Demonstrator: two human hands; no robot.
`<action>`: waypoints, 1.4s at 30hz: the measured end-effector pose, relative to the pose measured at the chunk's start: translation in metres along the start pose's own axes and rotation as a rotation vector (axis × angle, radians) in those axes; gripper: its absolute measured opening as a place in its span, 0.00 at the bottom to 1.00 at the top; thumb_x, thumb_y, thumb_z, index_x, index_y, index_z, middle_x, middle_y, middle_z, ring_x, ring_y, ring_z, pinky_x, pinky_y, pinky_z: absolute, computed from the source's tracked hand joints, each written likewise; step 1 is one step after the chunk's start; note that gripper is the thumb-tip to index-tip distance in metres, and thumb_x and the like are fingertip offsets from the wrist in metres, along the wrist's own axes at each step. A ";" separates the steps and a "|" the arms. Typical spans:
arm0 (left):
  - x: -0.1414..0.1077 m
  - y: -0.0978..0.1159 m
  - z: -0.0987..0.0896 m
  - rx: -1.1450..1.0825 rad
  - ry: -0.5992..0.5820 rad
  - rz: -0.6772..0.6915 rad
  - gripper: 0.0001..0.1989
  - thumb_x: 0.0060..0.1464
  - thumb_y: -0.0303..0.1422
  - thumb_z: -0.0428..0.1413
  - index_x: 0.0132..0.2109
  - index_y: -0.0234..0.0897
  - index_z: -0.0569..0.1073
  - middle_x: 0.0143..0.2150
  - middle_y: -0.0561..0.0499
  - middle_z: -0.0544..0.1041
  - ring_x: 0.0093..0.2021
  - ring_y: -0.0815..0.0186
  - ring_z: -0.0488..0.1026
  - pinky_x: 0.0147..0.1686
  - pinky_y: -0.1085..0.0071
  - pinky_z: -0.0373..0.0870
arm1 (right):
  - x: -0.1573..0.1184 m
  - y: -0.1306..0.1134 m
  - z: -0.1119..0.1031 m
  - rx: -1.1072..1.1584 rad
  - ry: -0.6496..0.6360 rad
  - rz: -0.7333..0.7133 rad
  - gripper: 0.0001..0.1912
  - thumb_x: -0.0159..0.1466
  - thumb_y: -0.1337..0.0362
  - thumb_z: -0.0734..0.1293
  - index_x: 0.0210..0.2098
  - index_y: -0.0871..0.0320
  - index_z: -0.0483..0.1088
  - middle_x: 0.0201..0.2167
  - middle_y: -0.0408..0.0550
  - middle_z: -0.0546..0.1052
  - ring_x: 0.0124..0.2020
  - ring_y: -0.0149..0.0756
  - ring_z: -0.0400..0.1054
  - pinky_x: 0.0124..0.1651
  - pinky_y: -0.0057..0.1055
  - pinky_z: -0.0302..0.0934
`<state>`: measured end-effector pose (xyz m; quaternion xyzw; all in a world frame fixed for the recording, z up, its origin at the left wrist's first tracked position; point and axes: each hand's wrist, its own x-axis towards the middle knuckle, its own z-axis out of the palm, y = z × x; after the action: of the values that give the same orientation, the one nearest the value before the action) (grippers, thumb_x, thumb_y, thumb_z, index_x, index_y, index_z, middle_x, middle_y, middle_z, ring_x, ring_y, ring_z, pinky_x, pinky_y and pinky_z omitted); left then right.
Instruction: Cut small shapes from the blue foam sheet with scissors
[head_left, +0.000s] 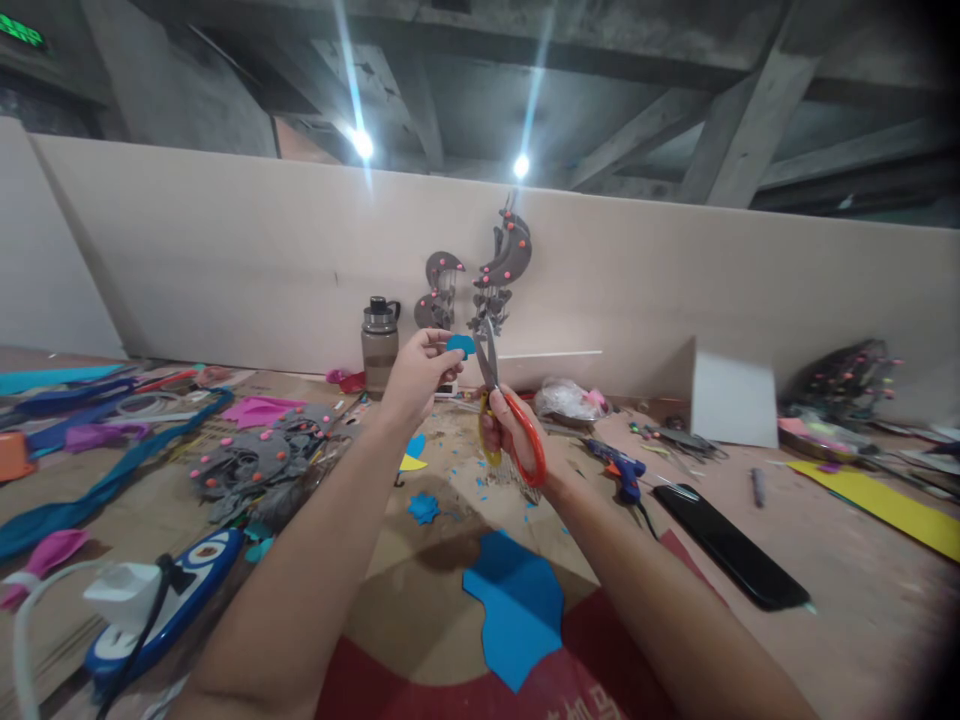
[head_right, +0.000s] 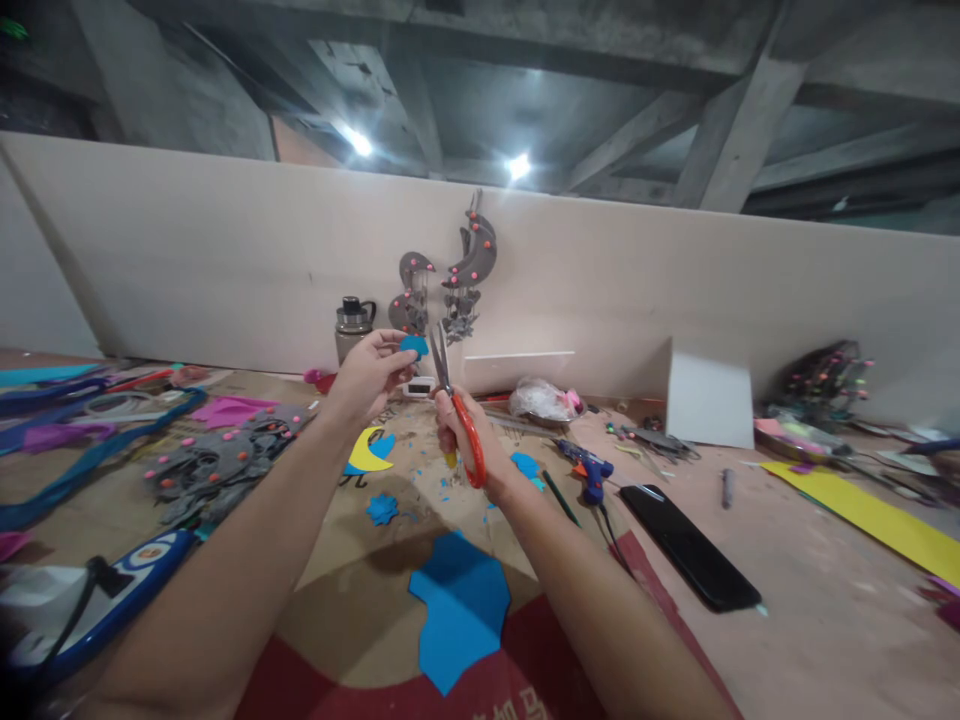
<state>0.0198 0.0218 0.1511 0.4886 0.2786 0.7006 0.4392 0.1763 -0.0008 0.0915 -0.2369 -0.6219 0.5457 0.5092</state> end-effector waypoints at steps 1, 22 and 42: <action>0.000 0.000 0.000 -0.006 -0.001 -0.012 0.17 0.39 0.26 0.66 0.38 0.34 0.69 0.26 0.54 0.74 0.23 0.74 0.70 0.23 0.78 0.62 | -0.001 -0.001 0.001 0.004 -0.008 0.005 0.22 0.64 0.44 0.66 0.44 0.55 0.65 0.24 0.37 0.58 0.21 0.25 0.51 0.23 0.23 0.49; -0.004 0.010 0.001 -0.002 0.014 -0.173 0.11 0.36 0.30 0.64 0.26 0.33 0.69 0.20 0.53 0.72 0.20 0.72 0.69 0.21 0.77 0.64 | -0.008 -0.012 0.008 -0.033 -0.133 0.084 0.23 0.63 0.42 0.66 0.41 0.55 0.62 0.25 0.36 0.56 0.20 0.24 0.48 0.23 0.25 0.45; -0.006 0.009 0.002 0.055 0.030 -0.130 0.10 0.39 0.30 0.65 0.25 0.32 0.71 0.20 0.52 0.73 0.20 0.72 0.68 0.23 0.75 0.64 | -0.008 -0.015 0.011 -0.021 -0.110 0.116 0.25 0.60 0.40 0.67 0.39 0.54 0.61 0.23 0.34 0.54 0.19 0.23 0.44 0.21 0.23 0.40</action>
<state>0.0194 0.0122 0.1570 0.4709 0.3357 0.6698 0.4659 0.1740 -0.0171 0.1038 -0.2477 -0.6398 0.5799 0.4393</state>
